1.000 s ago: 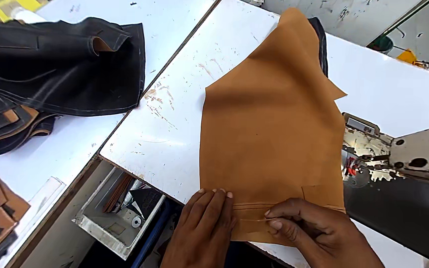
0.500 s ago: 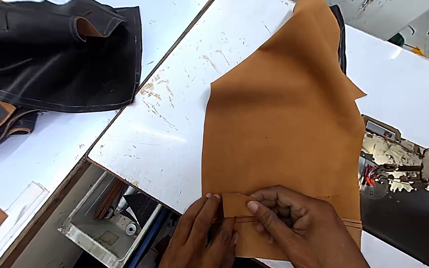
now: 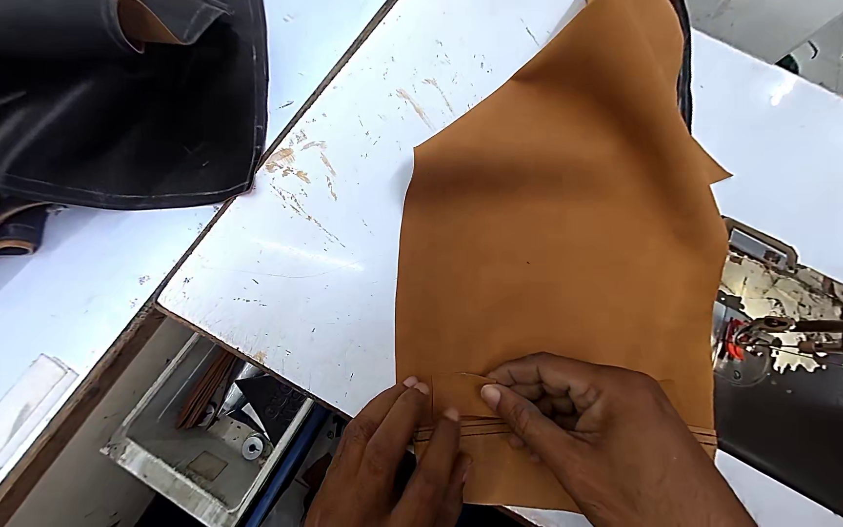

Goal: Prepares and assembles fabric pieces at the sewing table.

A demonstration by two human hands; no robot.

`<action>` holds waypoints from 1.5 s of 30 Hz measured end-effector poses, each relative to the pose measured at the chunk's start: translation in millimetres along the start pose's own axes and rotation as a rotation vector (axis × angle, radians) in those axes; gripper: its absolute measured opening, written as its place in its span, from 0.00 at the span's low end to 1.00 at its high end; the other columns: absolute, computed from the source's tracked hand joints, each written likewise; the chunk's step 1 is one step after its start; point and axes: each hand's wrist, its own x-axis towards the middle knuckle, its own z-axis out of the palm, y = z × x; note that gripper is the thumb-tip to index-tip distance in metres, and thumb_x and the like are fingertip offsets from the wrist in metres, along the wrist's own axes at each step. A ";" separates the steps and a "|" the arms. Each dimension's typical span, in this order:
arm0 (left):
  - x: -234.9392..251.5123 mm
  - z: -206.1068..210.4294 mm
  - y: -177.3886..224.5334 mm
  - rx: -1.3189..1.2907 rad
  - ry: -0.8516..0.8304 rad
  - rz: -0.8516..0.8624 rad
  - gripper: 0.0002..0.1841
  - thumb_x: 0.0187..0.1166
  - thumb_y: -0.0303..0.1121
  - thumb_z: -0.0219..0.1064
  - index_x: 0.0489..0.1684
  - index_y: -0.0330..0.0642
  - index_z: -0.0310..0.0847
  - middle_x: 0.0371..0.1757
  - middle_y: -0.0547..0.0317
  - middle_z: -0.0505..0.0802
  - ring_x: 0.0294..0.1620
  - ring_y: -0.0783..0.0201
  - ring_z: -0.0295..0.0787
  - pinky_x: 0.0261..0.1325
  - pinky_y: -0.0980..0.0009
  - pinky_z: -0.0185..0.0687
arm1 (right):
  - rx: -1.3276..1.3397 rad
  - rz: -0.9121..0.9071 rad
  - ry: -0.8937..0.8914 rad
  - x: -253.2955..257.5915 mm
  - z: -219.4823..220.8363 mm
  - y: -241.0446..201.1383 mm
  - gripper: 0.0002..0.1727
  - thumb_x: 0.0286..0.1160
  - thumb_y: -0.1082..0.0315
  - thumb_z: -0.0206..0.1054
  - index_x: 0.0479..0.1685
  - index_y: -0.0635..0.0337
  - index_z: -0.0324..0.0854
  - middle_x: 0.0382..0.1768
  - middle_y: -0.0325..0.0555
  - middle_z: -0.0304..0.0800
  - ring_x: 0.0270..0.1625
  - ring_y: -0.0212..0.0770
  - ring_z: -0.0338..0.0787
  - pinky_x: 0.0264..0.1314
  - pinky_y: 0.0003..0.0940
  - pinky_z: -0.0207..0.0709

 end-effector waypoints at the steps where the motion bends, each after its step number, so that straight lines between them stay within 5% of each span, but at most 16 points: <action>1: 0.8 -0.8 0.9 0.029 -0.036 -0.002 0.21 0.84 0.45 0.65 0.74 0.51 0.78 0.74 0.50 0.80 0.79 0.58 0.74 0.79 0.68 0.71 | -0.001 -0.001 0.003 0.5 0.2 0.2 0.11 0.78 0.49 0.72 0.43 0.42 0.93 0.31 0.24 0.95 0.29 0.23 0.93 0.27 0.19 0.88; 15: 3.5 -4.2 3.1 0.141 -0.145 0.055 0.22 0.89 0.43 0.56 0.75 0.46 0.81 0.76 0.51 0.84 0.79 0.52 0.75 0.82 0.63 0.65 | -0.062 -0.010 0.064 0.0 6.0 -1.2 0.10 0.76 0.48 0.71 0.39 0.39 0.92 0.29 0.20 0.94 0.29 0.19 0.91 0.27 0.16 0.87; 24: 6.1 -9.1 4.1 0.166 -0.205 0.065 0.22 0.89 0.41 0.56 0.75 0.44 0.82 0.77 0.57 0.86 0.79 0.51 0.76 0.83 0.60 0.65 | -0.207 -0.030 0.139 0.2 7.2 2.0 0.12 0.74 0.45 0.71 0.41 0.39 0.83 0.23 0.18 0.88 0.22 0.17 0.86 0.18 0.15 0.78; 27: 6.8 -10.9 4.5 0.163 -0.219 0.073 0.22 0.89 0.41 0.56 0.76 0.43 0.81 0.77 0.56 0.86 0.79 0.50 0.76 0.83 0.59 0.65 | -0.319 -0.245 0.315 -10.0 7.9 7.3 0.09 0.80 0.57 0.66 0.43 0.50 0.86 0.31 0.28 0.89 0.30 0.20 0.88 0.27 0.16 0.83; 30: 5.8 -11.1 4.2 0.140 -0.217 0.066 0.22 0.89 0.40 0.57 0.76 0.43 0.81 0.77 0.55 0.86 0.80 0.50 0.75 0.83 0.59 0.65 | -0.390 -0.492 0.336 -25.1 10.9 8.1 0.11 0.82 0.69 0.63 0.53 0.59 0.90 0.49 0.49 0.93 0.54 0.39 0.92 0.56 0.30 0.86; 34: 5.4 -10.3 3.3 0.131 -0.201 0.080 0.18 0.89 0.38 0.57 0.69 0.44 0.85 0.76 0.53 0.86 0.81 0.50 0.74 0.84 0.59 0.63 | -0.522 -0.655 0.209 -34.3 27.4 15.7 0.20 0.85 0.70 0.58 0.73 0.53 0.83 0.72 0.44 0.88 0.77 0.45 0.82 0.81 0.43 0.71; 40: 7.4 -11.2 4.1 0.152 -0.207 0.064 0.19 0.89 0.41 0.57 0.71 0.45 0.84 0.76 0.52 0.85 0.79 0.51 0.75 0.83 0.61 0.65 | -0.686 -0.594 0.214 -32.2 43.2 21.1 0.23 0.87 0.69 0.54 0.78 0.54 0.79 0.74 0.42 0.86 0.77 0.46 0.82 0.81 0.45 0.69; 45: 7.7 -9.5 4.1 0.138 -0.184 0.055 0.18 0.88 0.40 0.59 0.70 0.46 0.85 0.75 0.51 0.85 0.78 0.52 0.76 0.82 0.61 0.68 | -0.723 -0.565 0.225 -24.9 40.8 9.4 0.21 0.83 0.69 0.56 0.71 0.49 0.84 0.69 0.38 0.89 0.69 0.45 0.86 0.68 0.44 0.76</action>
